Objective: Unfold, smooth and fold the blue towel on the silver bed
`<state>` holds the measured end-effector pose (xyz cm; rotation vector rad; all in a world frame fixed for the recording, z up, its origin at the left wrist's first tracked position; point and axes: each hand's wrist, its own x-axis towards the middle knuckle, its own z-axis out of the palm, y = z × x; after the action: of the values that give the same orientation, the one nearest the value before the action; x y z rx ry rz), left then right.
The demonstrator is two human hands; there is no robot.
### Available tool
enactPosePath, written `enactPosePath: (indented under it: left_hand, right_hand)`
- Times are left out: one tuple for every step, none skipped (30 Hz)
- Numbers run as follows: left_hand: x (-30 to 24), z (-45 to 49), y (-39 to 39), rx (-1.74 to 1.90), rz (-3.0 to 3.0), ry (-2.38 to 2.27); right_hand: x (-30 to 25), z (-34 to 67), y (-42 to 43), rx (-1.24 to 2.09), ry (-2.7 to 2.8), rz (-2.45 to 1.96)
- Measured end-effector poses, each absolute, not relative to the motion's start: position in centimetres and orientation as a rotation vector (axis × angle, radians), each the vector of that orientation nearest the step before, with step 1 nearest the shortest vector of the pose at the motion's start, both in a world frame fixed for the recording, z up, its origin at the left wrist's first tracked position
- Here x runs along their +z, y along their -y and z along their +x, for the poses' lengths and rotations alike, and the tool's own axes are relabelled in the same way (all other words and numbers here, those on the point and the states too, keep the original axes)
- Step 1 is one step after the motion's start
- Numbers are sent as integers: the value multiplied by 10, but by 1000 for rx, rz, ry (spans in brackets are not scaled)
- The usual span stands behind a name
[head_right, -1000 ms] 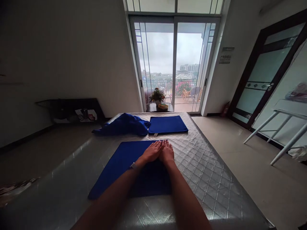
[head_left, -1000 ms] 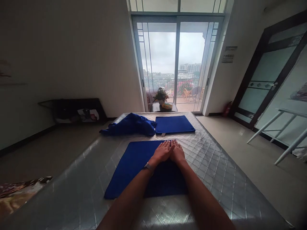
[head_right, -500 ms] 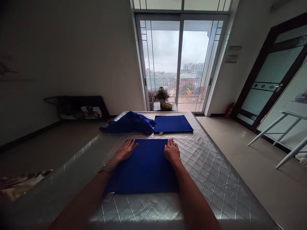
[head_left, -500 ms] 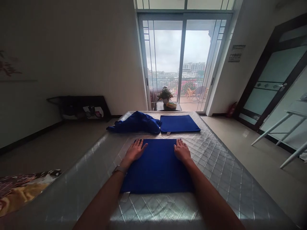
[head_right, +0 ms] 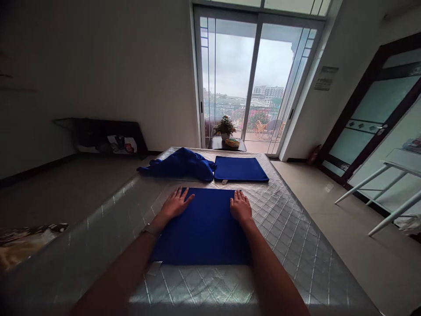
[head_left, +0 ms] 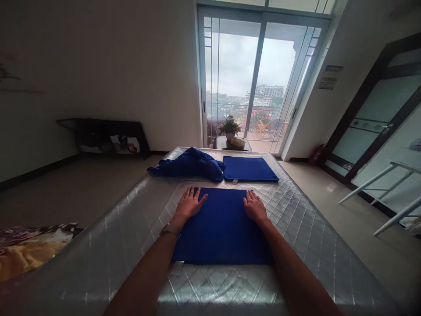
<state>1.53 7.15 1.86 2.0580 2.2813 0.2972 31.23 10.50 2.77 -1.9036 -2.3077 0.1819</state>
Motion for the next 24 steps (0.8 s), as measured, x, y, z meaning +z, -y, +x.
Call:
enactPosePath:
  left_hand:
    - [19,16,-71,293,2054,-2284]
    - [20,17,-71,283,2050,-2289]
    - [21,18,-70,272,2047,-2296]
    - [23,19,-70,262,2042,-2303]
    - [24,20,-69,257,2040,-2305]
    - [25,21,-69,255,2038,-2304]
    - [26,21,-68,253,2033,-2301]
    - [27,22,-68,251,2028,-2296]
    - [27,22,-68,247,2025,-2291]
    - [27,22,-69,243,2024,-2289]
    - [26,21,-69,240,2027,-2290]
    - [25,21,-69,242,2034,-2292]
    - [24,21,-70,247,2043,-2294]
    - [23,20,-70,251,2051,-2296]
    - [23,20,-70,251,2054,-2296]
    - [23,20,-71,248,2054,-2295]
    - [23,20,-71,242,2052,-2295]
    - [23,20,-71,233,2051,-2296]
    - [24,20,-70,223,2053,-2298]
    - [24,20,-70,217,2058,-2301]
    - [25,20,-70,213,2063,-2303]
    - [26,20,-69,208,2065,-2305]
    - [26,20,-68,206,2066,-2306]
    - [27,20,-68,204,2067,-2307]
  right_hand:
    - [28,313,-105,181,2311,-1904]
    - [28,313,-105,178,2316,-1904]
    - [28,313,-105,173,2322,-1907]
    - [28,313,-105,164,2327,-1914]
    - [29,312,-104,144,2329,-1923]
    - [30,312,-104,108,2331,-1923]
    - [31,311,-103,57,2336,-1909]
    - [32,311,-103,2,2340,-1885]
    - [32,310,-103,-47,2344,-1855]
    - [33,309,-103,-73,2350,-1829]
    - [34,309,-104,-70,2358,-1818]
    - [34,309,-104,-37,2364,-1825]
    - [34,309,-105,16,2366,-1846]
    - [34,309,-106,73,2365,-1867]
    - [33,309,-107,121,2363,-1882]
    - [33,310,-108,157,2361,-1889]
    - [33,310,-109,179,2358,-1890]
    - [32,310,-109,188,2355,-1888]
    - [32,311,-109,190,2351,-1886]
    - [32,311,-109,190,2347,-1887]
    - [32,311,-109,189,2342,-1888]
    - [32,311,-109,190,2337,-1886]
    - [32,311,-110,190,2332,-1884]
    - [31,310,-110,188,2326,-1880]
